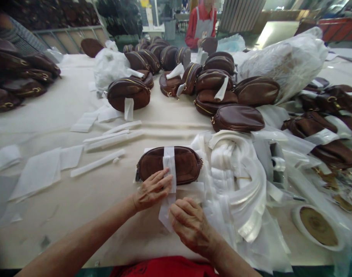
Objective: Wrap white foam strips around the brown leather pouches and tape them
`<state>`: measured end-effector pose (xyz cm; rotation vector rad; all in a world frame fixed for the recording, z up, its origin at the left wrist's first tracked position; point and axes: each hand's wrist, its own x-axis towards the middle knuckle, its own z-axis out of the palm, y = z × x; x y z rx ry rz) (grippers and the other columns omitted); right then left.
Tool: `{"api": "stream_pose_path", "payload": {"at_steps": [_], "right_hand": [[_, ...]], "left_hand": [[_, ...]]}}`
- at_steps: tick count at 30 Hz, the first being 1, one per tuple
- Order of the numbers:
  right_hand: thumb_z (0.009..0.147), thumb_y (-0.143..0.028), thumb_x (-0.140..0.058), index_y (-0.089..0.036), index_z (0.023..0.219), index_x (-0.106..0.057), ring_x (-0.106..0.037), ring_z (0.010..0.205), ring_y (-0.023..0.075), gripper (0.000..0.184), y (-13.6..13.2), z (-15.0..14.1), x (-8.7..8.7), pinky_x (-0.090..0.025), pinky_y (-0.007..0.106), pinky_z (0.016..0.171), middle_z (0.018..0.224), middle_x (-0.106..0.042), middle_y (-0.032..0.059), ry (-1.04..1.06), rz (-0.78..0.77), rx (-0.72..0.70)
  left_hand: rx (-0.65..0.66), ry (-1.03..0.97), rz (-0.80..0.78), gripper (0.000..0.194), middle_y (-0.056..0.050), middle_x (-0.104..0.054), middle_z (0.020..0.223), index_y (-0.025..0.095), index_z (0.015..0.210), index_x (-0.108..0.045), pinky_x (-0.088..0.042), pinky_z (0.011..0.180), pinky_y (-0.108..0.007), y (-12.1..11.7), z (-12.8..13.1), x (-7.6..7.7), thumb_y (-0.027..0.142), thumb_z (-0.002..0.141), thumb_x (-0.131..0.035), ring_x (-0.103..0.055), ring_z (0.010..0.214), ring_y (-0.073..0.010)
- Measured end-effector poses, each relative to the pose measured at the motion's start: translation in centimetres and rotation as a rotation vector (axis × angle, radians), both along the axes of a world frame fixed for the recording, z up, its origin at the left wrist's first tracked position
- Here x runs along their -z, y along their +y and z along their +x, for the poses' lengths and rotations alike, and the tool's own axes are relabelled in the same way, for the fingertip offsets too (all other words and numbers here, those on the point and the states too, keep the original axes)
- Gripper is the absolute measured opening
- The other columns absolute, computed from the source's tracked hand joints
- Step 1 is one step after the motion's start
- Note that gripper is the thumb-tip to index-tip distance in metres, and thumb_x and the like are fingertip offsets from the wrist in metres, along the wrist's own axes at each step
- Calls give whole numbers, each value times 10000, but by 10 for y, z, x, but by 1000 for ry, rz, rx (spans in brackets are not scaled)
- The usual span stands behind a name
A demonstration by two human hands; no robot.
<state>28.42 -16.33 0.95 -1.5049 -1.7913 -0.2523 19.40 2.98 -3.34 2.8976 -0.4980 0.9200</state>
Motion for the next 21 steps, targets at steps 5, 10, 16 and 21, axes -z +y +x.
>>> {"api": "stream_pose_path", "payload": {"at_steps": [5, 10, 16, 21], "right_hand": [[866, -35, -453, -88, 891, -620, -550, 855, 175, 177, 9, 11, -10, -462, 319, 798, 851, -658, 82, -17, 14, -6], [872, -42, -447, -122, 933, -607, -581, 835, 154, 189, 12, 13, -5, -494, 285, 747, 881, -657, 82, 121, -55, -34], [851, -41, -498, -151, 1004, -606, -584, 752, 133, 217, 9, 9, -3, -481, 259, 671, 821, -655, 57, 255, -69, -29], [837, -83, -549, -174, 909, -624, -571, 696, 122, 137, 6, 4, -9, -450, 262, 645, 753, -635, 29, 318, -86, 32]], "left_hand": [[7, 10, -27, 169, -73, -606, 1168, 128, 976, -582, -460, 967, -403, 1, -1, 0, 127, 915, -424, -423, 1256, -269], [-3, 9, -61, 235, -86, -612, 1166, 126, 1071, -561, -439, 961, -365, 2, -2, 4, 149, 931, -373, -510, 1154, -212], [0, -2, -64, 227, -70, -618, 1163, 136, 1080, -559, -434, 950, -352, 2, -1, 4, 156, 927, -393, -524, 1134, -212], [-7, 5, -61, 222, -67, -622, 1153, 139, 1070, -561, -434, 944, -347, 2, -1, 2, 163, 935, -386, -530, 1125, -204]]}}
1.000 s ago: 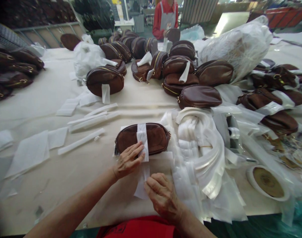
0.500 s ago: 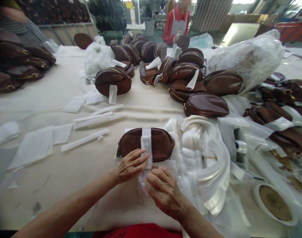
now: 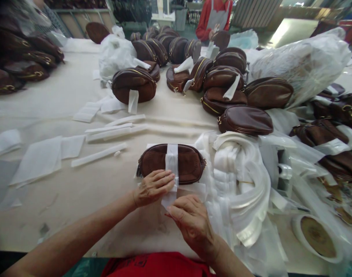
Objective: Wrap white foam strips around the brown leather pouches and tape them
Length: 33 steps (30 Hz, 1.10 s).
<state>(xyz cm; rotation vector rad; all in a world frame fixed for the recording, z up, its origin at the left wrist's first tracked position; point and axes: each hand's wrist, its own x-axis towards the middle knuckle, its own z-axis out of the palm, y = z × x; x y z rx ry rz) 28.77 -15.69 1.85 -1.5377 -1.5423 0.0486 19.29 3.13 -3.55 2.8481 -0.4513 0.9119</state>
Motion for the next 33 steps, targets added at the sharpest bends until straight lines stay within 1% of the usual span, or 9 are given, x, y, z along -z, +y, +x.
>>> {"api": "stream_pose_path", "payload": {"at_steps": [3, 7, 10, 15, 20, 23, 26, 29, 33], "right_hand": [[840, -101, -541, -177, 843, -610, -566, 686, 129, 103, -2, -2, 1, -441, 266, 637, 727, -613, 26, 53, -8, 39], [844, -125, -533, -176, 786, -578, -541, 666, 134, 90, -4, -3, 6, -435, 264, 613, 688, -571, 18, 91, -19, 31], [853, -104, -505, -167, 851, -579, -541, 710, 144, 97, -5, -4, 6, -442, 276, 642, 741, -592, 38, 32, -43, -11], [847, -59, -480, -149, 989, -578, -547, 757, 148, 195, -8, -4, 2, -445, 283, 678, 804, -615, 56, -83, -35, -25], [850, -78, -471, -147, 981, -577, -557, 759, 151, 182, -8, -6, 1, -454, 289, 687, 805, -614, 60, -86, -17, -9], [840, -59, -481, -142, 976, -577, -559, 751, 156, 186, -8, -7, 2, -459, 292, 677, 796, -619, 63, -106, 7, 2], [856, -50, -443, -130, 992, -583, -562, 751, 161, 211, -9, -8, 2, -472, 299, 688, 791, -630, 72, -152, 33, -20], [891, -60, -354, -106, 972, -596, -572, 777, 171, 259, -11, -9, -2, -476, 319, 758, 796, -645, 89, -229, 33, -64], [919, -87, -290, -94, 944, -606, -588, 810, 175, 317, -14, -7, -15, -462, 325, 830, 803, -662, 96, -307, 3, -116]], "left_hand": [[-3, 2, 12, 223, -66, -621, 1153, 142, 1075, -561, -433, 945, -343, 0, 0, 0, 165, 938, -386, -526, 1133, -200], [-2, -12, 10, 230, -61, -629, 1142, 138, 1067, -564, -443, 932, -337, 0, 1, -1, 164, 944, -371, -538, 1118, -199], [4, -22, 4, 229, -57, -631, 1141, 135, 1063, -565, -450, 925, -337, 0, 1, -1, 157, 943, -371, -545, 1109, -203], [-7, -20, 2, 211, -60, -626, 1152, 133, 1071, -564, -446, 939, -343, 0, 0, 0, 157, 933, -406, -539, 1119, -205], [11, 15, 28, 243, -67, -607, 1185, 131, 1102, -556, -433, 964, -343, 1, -2, -2, 151, 936, -380, -510, 1157, -205], [37, 32, 32, 273, -94, -585, 1207, 115, 1124, -546, -426, 975, -360, 2, -4, -4, 130, 926, -359, -500, 1168, -221], [41, 37, 17, 263, -102, -596, 1168, 110, 1119, -548, -413, 986, -369, 1, -4, -5, 112, 915, -382, -499, 1168, -228], [26, 20, 17, 250, -80, -618, 1124, 116, 1100, -556, -397, 987, -369, -1, -3, -4, 105, 923, -379, -500, 1162, -220], [-15, 12, 14, 227, -68, -630, 1117, 122, 1077, -561, -387, 944, -387, -5, -3, -3, 114, 932, -387, -524, 1104, -214]]}}
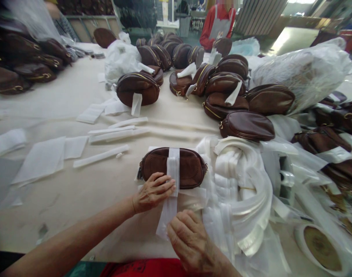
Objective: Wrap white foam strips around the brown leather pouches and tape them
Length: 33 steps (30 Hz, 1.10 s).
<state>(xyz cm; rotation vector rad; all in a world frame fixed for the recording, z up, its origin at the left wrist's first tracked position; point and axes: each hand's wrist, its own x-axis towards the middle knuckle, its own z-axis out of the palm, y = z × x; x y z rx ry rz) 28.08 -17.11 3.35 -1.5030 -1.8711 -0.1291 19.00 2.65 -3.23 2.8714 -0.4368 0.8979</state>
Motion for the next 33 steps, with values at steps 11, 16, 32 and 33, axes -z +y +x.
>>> {"api": "stream_pose_path", "payload": {"at_steps": [11, 16, 32, 33], "right_hand": [[854, -34, -469, -134, 1011, -603, -559, 818, 178, 230, 43, 46, -3, -494, 331, 722, 842, -624, 90, 127, 72, -17], [864, -108, -540, -173, 893, -655, -578, 711, 108, 135, 67, 63, 3, -503, 206, 620, 802, -601, 39, 465, -57, 48], [882, -170, -518, -184, 844, -684, -607, 724, 118, 171, 88, 76, 19, -527, 214, 643, 777, -634, 36, 476, -79, 152], [879, -162, -518, -185, 844, -686, -610, 727, 120, 173, 91, 78, 22, -529, 219, 648, 777, -638, 36, 465, -78, 152]], "left_hand": [[16, 23, -185, 217, -76, -640, 1083, 121, 1037, -547, -361, 843, -347, -2, 4, -4, 106, 912, -370, -513, 1024, -194], [4, 90, -290, 139, -64, -639, 981, 144, 830, -525, -347, 828, -338, -1, 3, -3, 75, 826, -405, -513, 989, -183], [-26, 147, -465, 159, -77, -633, 981, 139, 855, -529, -357, 801, -360, -7, 2, -12, 293, 865, -491, -537, 996, -209], [-30, 143, -475, 160, -78, -634, 959, 140, 834, -522, -365, 796, -359, -7, 2, -12, 297, 858, -501, -543, 989, -209]]}}
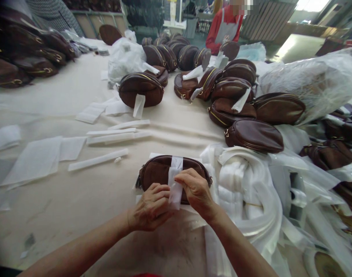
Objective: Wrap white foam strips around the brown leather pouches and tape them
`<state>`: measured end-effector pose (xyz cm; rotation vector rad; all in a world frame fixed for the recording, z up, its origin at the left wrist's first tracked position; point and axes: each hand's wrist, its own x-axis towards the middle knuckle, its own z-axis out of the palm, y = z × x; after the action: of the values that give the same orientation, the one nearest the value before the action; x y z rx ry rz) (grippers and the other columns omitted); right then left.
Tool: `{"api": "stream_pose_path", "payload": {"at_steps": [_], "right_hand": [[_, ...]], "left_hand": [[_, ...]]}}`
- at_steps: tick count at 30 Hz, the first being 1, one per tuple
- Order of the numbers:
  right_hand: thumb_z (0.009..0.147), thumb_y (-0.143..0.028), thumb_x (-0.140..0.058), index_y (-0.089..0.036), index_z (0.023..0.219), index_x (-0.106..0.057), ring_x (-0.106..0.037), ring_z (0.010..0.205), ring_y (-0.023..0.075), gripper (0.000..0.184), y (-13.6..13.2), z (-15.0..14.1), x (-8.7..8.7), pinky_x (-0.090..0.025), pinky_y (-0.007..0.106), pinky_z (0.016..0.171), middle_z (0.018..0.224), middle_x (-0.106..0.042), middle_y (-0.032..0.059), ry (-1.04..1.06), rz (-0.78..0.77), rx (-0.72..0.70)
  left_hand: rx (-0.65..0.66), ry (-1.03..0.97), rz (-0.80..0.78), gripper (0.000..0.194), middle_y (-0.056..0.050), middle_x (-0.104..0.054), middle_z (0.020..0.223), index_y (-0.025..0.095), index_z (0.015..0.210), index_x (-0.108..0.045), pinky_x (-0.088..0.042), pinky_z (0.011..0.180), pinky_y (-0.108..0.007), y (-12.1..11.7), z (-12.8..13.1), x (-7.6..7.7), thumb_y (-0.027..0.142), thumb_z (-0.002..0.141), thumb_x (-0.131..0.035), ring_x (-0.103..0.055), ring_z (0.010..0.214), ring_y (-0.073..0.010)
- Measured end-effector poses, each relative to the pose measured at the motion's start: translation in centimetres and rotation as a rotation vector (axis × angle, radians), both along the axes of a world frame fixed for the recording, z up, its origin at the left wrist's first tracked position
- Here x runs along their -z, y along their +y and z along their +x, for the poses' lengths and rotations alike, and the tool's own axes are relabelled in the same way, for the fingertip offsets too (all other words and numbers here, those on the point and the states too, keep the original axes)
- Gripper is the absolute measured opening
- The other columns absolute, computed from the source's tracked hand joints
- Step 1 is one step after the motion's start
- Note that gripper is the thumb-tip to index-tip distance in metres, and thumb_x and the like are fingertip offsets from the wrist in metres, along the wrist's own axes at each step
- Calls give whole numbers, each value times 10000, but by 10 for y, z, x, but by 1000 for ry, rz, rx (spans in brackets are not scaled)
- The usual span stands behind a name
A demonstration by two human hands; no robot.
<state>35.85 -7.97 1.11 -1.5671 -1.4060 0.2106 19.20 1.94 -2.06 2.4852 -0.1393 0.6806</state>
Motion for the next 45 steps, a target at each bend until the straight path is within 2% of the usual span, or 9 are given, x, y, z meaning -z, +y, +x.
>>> {"api": "stream_pose_path", "payload": {"at_steps": [14, 22, 24, 27, 30, 36, 40, 43, 45], "right_hand": [[879, -161, -525, -191, 854, -694, -588, 741, 124, 173, 17, 6, 34, -506, 219, 650, 796, -610, 31, -105, -46, 61], [886, -189, -528, -178, 837, -681, -556, 739, 121, 161, 18, 5, 45, -469, 212, 641, 794, -567, 28, -76, -78, 72], [891, -196, -518, -184, 843, -682, -560, 751, 125, 172, 18, 5, 46, -471, 216, 655, 802, -570, 30, -76, -67, 71], [895, -205, -504, -198, 843, -682, -566, 767, 133, 185, 18, 5, 47, -476, 228, 684, 807, -574, 31, -69, -64, 81], [892, -215, -504, -203, 837, -675, -572, 764, 140, 180, 18, 5, 47, -477, 238, 687, 801, -583, 31, -44, -76, 98], [880, -252, -519, -201, 817, -633, -588, 761, 157, 139, 19, 5, 46, -481, 264, 713, 793, -614, 35, 6, -80, 160], [878, -248, -508, -194, 801, -614, -585, 754, 160, 141, 21, 4, 45, -478, 266, 710, 782, -617, 37, 0, -79, 174], [872, -241, -503, -191, 808, -605, -588, 752, 162, 131, 21, 4, 45, -478, 265, 706, 782, -619, 40, -14, -80, 191], [867, -240, -500, -188, 828, -599, -591, 757, 167, 119, 21, 4, 45, -481, 270, 710, 792, -623, 45, -18, -80, 210]], "left_hand": [[-49, -54, -37, 119, -84, -632, 953, 149, 767, -496, -458, 790, -333, -1, 2, 6, 244, 833, -522, -562, 945, -201], [-165, -43, 26, 195, -104, -572, 850, 136, 805, -482, -479, 669, -331, -8, 5, 4, 314, 880, -460, -538, 770, -197], [-223, -48, 87, 168, -115, -578, 887, 110, 901, -501, -486, 680, -318, -9, 9, 4, 266, 900, -438, -543, 783, -190], [-251, -20, 300, 208, -148, -594, 1026, 79, 1038, -521, -491, 661, -310, -10, 15, 4, 210, 915, -417, -540, 767, -179], [-231, -6, 455, 225, -159, -603, 1081, 67, 1017, -560, -487, 635, -331, -10, 18, 3, 220, 914, -430, -535, 752, -193], [-214, -1, 492, 261, -166, -604, 1111, 34, 1037, -578, -465, 651, -339, -10, 18, 2, 204, 920, -417, -556, 851, -223], [-209, -43, 503, 244, -148, -617, 1091, 34, 1031, -583, -455, 784, -382, -7, 19, -1, 194, 913, -441, -546, 995, -252], [-158, -59, 478, 266, -146, -617, 1080, 34, 1023, -588, -409, 940, -387, -3, 20, -1, 225, 923, -432, -515, 1105, -255], [-126, -49, 475, 305, -157, -609, 1080, 29, 1014, -591, -399, 966, -378, -1, 20, 0, 266, 931, -417, -514, 1119, -259]]}}
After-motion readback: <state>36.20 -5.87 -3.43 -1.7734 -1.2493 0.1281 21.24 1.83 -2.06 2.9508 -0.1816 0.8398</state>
